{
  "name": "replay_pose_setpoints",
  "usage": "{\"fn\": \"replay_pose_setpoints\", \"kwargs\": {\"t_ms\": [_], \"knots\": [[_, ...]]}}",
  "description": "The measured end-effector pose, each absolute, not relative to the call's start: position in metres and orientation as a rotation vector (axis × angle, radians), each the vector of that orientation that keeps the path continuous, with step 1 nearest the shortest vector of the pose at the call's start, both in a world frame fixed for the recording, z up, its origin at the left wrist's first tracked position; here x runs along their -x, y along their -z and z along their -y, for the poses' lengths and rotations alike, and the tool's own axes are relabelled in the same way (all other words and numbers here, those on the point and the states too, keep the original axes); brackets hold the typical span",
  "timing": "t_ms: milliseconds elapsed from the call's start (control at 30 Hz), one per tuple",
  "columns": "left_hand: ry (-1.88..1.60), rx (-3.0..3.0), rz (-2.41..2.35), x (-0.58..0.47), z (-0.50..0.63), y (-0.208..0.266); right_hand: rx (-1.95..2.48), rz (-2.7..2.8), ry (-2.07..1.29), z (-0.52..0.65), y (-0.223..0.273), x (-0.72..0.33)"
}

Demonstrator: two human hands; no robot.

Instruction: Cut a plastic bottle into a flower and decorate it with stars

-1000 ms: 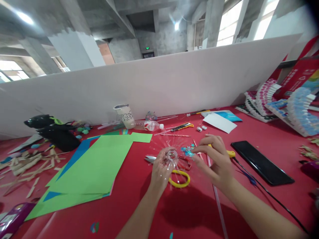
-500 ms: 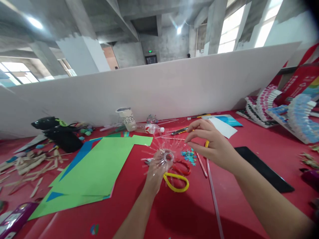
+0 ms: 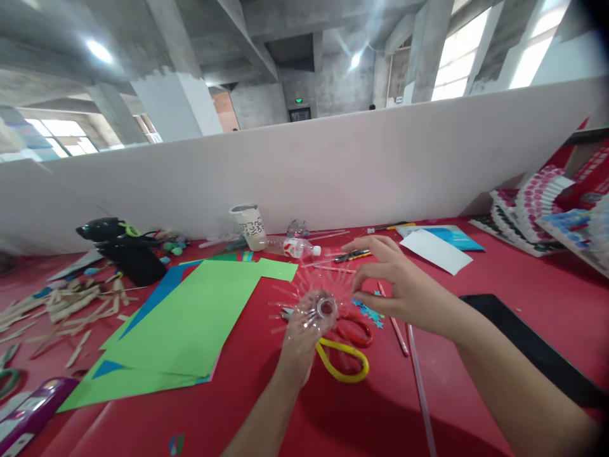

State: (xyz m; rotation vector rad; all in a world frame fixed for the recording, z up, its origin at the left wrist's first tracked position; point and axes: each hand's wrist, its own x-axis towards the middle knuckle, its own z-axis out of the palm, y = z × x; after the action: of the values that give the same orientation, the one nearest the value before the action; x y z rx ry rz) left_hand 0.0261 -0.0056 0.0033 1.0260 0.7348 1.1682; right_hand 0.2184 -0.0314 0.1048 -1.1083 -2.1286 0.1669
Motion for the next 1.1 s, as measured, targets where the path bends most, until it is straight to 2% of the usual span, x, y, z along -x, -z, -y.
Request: {"fn": "replay_pose_setpoints", "kwargs": {"t_ms": [200,433,833,1100], "knots": [[-1.268,-1.063,-0.789,-0.027,0.007,-0.007,1.128,2.109,0.005,0.028,-0.094,-0.207],[-1.329,-1.133,-0.866,-0.029,0.011,-0.013,1.138,2.071,-0.005,0.025,-0.087,-0.196],[-1.335,-1.081,-0.817,-0.030,0.008,-0.009,1.180,1.789,-0.402,0.023,-0.081,-0.190],[-1.366,-1.015,-0.821,-0.031,0.010,-0.010,1.183,1.743,-0.486,0.020,-0.075,-0.189]]}}
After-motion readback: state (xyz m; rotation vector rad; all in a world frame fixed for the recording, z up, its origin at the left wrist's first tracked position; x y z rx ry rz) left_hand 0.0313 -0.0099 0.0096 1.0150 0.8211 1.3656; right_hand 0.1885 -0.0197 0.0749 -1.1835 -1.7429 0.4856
